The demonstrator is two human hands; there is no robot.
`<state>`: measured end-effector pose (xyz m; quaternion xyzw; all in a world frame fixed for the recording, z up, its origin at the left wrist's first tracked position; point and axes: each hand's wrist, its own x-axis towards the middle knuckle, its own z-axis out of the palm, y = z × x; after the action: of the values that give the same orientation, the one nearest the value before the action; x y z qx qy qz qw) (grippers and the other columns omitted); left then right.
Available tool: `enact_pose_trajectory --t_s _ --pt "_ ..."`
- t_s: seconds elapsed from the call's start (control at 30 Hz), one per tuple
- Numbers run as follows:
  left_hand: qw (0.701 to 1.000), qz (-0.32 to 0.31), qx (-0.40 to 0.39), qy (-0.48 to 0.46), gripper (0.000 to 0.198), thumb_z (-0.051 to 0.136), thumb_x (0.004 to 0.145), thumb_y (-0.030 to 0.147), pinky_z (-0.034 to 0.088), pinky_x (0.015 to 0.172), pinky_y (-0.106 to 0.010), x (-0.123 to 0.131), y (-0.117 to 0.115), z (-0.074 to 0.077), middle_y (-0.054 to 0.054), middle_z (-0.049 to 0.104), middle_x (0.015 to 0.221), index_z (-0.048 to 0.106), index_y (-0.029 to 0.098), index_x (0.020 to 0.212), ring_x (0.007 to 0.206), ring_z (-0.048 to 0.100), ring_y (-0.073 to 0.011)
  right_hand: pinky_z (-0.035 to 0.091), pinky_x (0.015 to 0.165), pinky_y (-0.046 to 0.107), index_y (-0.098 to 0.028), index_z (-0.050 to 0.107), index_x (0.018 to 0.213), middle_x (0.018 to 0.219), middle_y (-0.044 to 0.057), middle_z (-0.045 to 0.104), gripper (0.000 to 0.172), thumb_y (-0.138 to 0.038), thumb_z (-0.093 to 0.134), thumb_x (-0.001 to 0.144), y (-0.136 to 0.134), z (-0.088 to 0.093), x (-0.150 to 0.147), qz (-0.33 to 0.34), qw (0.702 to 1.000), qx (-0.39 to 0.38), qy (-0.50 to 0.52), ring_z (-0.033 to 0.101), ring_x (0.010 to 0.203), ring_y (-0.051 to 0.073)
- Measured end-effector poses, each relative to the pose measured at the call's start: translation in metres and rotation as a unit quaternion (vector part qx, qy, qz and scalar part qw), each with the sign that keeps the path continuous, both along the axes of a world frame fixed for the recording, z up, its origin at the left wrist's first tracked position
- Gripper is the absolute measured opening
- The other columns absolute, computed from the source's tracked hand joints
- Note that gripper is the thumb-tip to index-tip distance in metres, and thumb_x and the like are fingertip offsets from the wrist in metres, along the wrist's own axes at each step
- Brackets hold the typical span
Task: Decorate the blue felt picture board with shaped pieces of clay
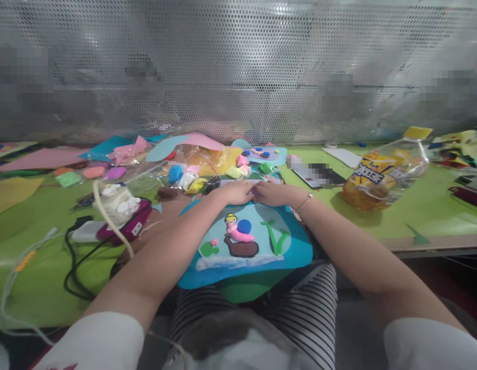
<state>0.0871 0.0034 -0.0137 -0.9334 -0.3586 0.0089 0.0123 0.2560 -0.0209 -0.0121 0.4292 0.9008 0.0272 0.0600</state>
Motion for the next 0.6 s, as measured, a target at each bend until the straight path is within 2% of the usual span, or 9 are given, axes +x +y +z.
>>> enact_pose_trajectory --t_s 0.23,0.6 --pt "1.000 0.002 -0.001 -0.005 0.028 0.041 0.086 0.034 0.045 0.078 -0.030 0.0000 0.0037 -0.0035 -0.012 0.061 0.112 0.053 0.016 0.103 0.099 0.059 -0.0239 0.041 0.086 0.034 -0.003 0.057 0.115 0.109 0.021 0.059 0.041 -0.033 0.037 0.095 -0.0006 0.0011 -0.0015 0.002 1.000 0.003 -0.008 0.060 0.095 0.026" --pt "1.000 -0.004 -0.002 -0.001 0.027 0.041 0.085 0.035 0.045 0.077 -0.031 -0.0008 0.0072 -0.0050 -0.012 0.060 0.110 0.051 0.016 0.102 0.096 0.059 -0.0233 0.041 0.088 0.036 -0.005 0.057 0.117 0.113 0.021 0.057 0.043 -0.036 0.037 0.095 -0.0018 0.0026 -0.0010 -0.011 1.000 -0.002 -0.008 0.059 0.100 0.028"
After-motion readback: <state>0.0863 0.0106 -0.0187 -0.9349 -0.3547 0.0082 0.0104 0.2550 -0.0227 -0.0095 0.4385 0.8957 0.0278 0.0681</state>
